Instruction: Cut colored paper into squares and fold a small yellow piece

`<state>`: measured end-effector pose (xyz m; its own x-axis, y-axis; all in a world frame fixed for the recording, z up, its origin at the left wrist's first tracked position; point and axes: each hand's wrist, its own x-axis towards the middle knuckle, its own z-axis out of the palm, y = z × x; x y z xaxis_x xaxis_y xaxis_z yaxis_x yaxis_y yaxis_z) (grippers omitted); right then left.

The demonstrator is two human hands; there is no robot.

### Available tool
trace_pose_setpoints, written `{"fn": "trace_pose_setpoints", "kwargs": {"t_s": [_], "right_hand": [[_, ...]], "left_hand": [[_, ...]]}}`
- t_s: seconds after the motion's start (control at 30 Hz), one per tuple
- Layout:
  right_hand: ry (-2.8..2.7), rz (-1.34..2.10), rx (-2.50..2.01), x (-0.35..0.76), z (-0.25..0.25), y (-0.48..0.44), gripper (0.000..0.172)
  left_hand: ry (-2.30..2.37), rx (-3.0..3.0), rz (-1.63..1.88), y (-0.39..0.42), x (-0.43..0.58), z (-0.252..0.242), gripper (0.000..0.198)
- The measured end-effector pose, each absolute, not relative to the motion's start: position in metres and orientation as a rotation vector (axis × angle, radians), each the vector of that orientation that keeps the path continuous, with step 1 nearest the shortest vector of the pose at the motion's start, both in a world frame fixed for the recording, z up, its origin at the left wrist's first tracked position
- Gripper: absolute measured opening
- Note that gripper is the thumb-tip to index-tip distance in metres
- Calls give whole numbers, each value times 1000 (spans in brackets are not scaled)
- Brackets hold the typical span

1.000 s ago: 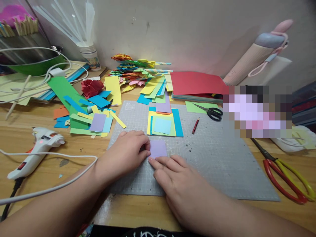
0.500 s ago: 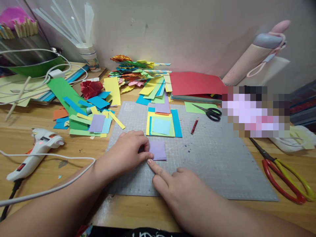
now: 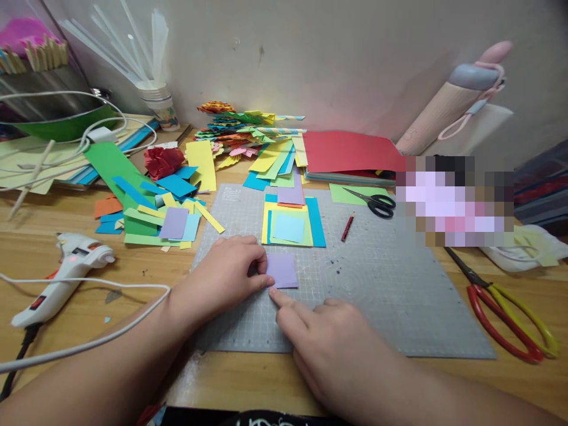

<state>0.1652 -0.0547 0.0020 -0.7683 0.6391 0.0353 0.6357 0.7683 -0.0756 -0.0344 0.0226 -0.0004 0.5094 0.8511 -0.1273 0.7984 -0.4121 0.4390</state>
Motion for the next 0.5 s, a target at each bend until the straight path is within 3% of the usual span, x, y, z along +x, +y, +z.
{"fn": "trace_pose_setpoints", "kwargs": {"t_s": [0.27, 0.5], "right_hand": [[-2904, 130, -1335, 160, 1, -57, 61], [-2811, 103, -1443, 159, 5, -61, 57]], "left_hand": [[1345, 2324, 142, 22, -34, 1, 20], [1328, 2338, 145, 22, -35, 0, 22]]}}
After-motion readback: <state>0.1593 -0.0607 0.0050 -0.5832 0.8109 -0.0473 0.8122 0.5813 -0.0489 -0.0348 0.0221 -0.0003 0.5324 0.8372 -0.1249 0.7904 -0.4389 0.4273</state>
